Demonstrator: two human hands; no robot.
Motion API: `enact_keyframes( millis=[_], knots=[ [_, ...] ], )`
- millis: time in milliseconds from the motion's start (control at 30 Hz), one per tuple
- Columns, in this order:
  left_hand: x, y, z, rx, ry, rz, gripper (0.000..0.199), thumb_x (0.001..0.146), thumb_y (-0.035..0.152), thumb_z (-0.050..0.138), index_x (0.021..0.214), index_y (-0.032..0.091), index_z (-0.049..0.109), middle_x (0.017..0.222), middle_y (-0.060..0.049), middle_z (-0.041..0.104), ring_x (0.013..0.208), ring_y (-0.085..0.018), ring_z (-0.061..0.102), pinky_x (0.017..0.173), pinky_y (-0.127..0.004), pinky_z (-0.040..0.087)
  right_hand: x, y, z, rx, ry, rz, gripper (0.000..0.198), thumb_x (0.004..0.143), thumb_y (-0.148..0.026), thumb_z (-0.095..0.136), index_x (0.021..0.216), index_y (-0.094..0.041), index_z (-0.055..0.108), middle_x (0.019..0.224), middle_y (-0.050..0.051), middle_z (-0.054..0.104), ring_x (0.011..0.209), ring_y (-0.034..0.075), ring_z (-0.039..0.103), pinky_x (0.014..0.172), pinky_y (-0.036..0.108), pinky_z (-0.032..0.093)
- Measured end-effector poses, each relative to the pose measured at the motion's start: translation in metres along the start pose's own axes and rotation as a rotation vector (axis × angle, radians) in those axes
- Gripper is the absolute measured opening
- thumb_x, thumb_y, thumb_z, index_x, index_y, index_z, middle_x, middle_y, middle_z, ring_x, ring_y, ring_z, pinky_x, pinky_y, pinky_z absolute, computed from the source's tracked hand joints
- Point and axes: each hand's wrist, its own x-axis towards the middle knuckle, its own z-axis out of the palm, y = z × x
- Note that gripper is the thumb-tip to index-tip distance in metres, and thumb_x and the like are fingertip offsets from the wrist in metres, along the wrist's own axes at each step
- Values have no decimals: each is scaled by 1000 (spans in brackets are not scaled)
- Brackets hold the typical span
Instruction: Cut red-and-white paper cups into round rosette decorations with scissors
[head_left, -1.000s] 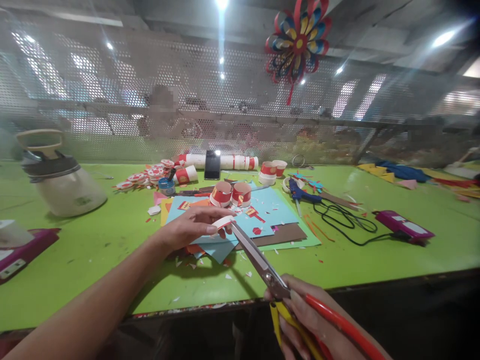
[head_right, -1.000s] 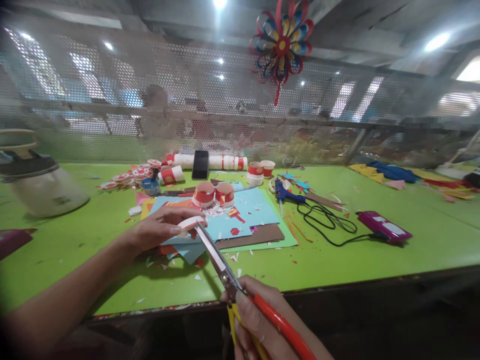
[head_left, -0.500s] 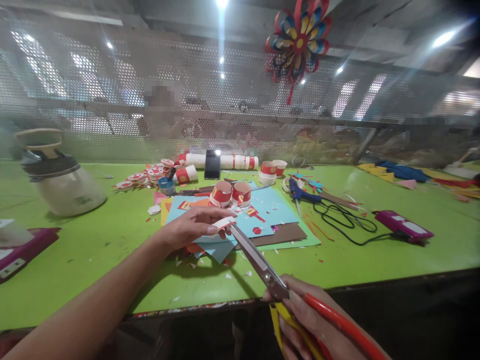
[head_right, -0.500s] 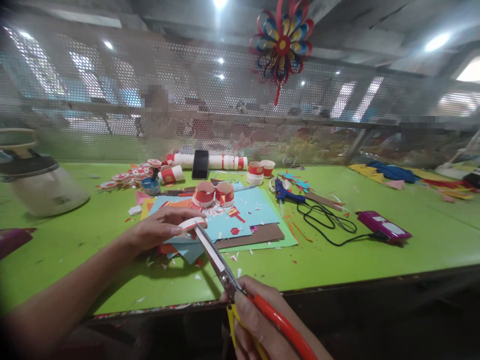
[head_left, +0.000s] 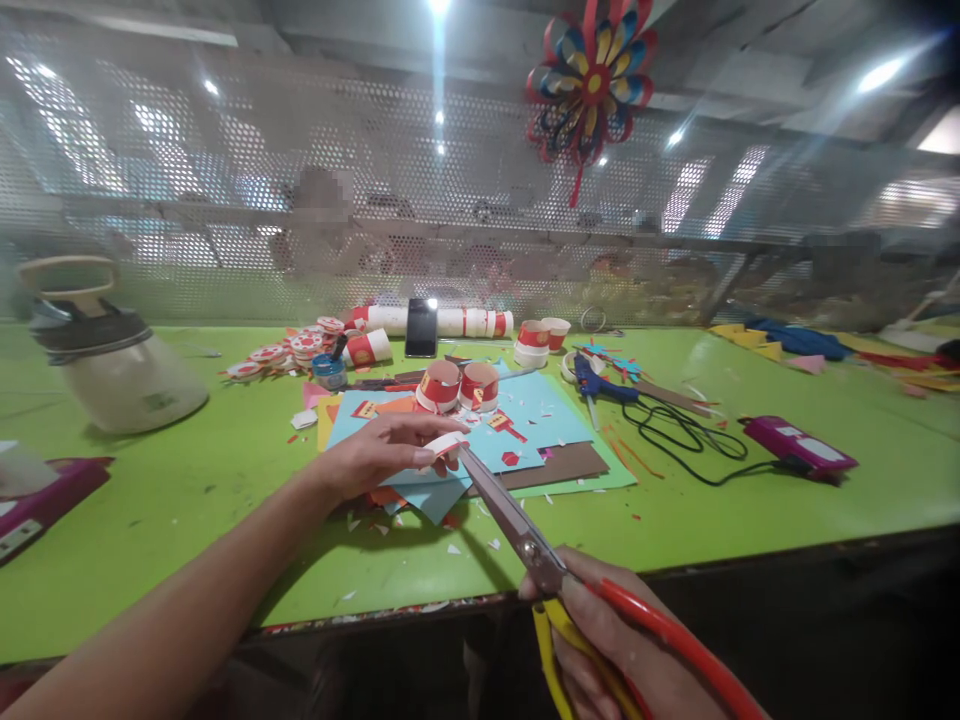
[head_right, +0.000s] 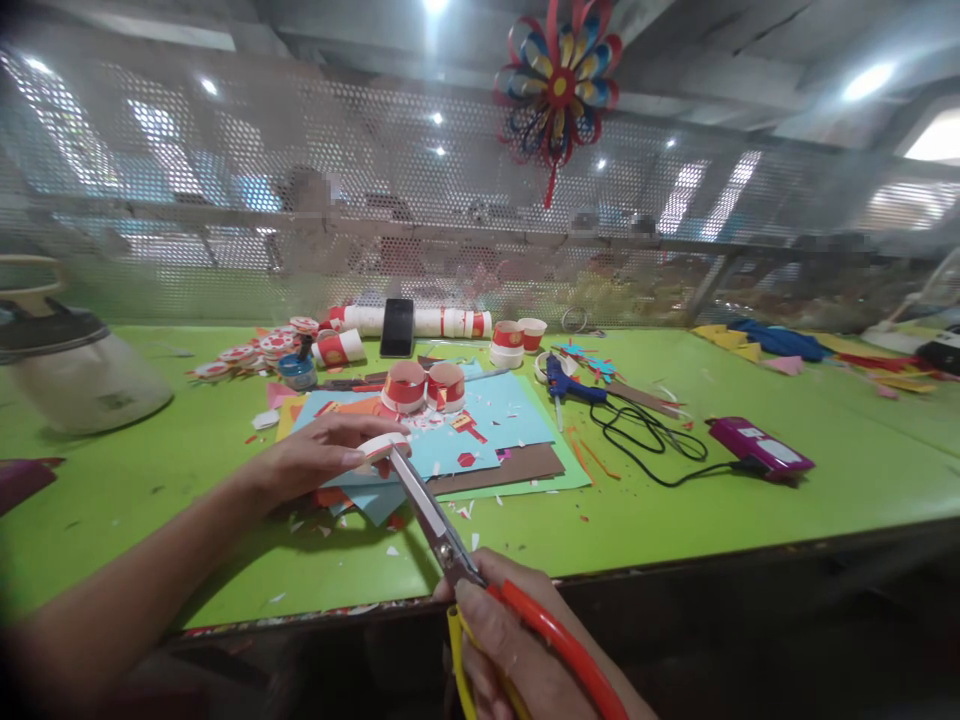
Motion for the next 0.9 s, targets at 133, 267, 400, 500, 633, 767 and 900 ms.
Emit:
enact_keyframes(
  millis=[133,267,400,500,633,767,900],
  knots=[
    [-1,-2,-1,14,0,-37,43,75,29,69,117,19,68,95,-11,72,83,-24,64,79,-37,47,4,-2,-1,143,-30,98,36,94,-52,46,103,-17,53,52,-9,42,40,4,33,43,16,30],
    [-2,-5,-1,-124,-6,-95,40,77,29,67,116,17,68,102,-12,70,89,-24,64,74,-33,49,6,-1,-2,267,-100,129,34,96,-49,44,94,-17,56,50,-8,44,38,5,38,43,17,37],
    [-1,-5,1,-258,-7,-96,37,78,26,67,113,15,68,99,-13,69,88,-24,65,70,-30,52,4,1,0,268,-78,23,32,97,-42,46,86,-14,57,59,-2,53,51,10,57,57,25,49],
    [0,-4,1,-299,1,-59,32,80,24,65,111,14,68,98,-12,68,86,-23,66,68,-29,54,2,3,1,249,-66,36,41,96,-52,41,97,-14,57,65,1,58,61,16,64,64,30,52],
    [-1,-2,3,-282,14,15,35,79,25,69,113,17,66,104,-12,68,89,-24,66,71,-34,56,-3,1,5,-14,34,-22,51,91,-62,40,104,-16,58,62,1,59,57,17,62,59,30,52],
    [0,-1,7,-184,70,66,45,73,28,76,116,19,66,109,-11,68,94,-24,65,77,-35,56,-6,-9,15,-540,236,-293,36,88,-52,54,104,-21,62,69,2,63,61,17,61,59,27,51],
    [3,-3,9,-76,107,120,52,71,27,78,120,22,63,111,-11,69,93,-25,67,83,-38,53,0,-15,21,-918,356,-443,20,86,-40,59,98,-24,61,80,1,66,71,17,63,66,24,49]
  ],
)
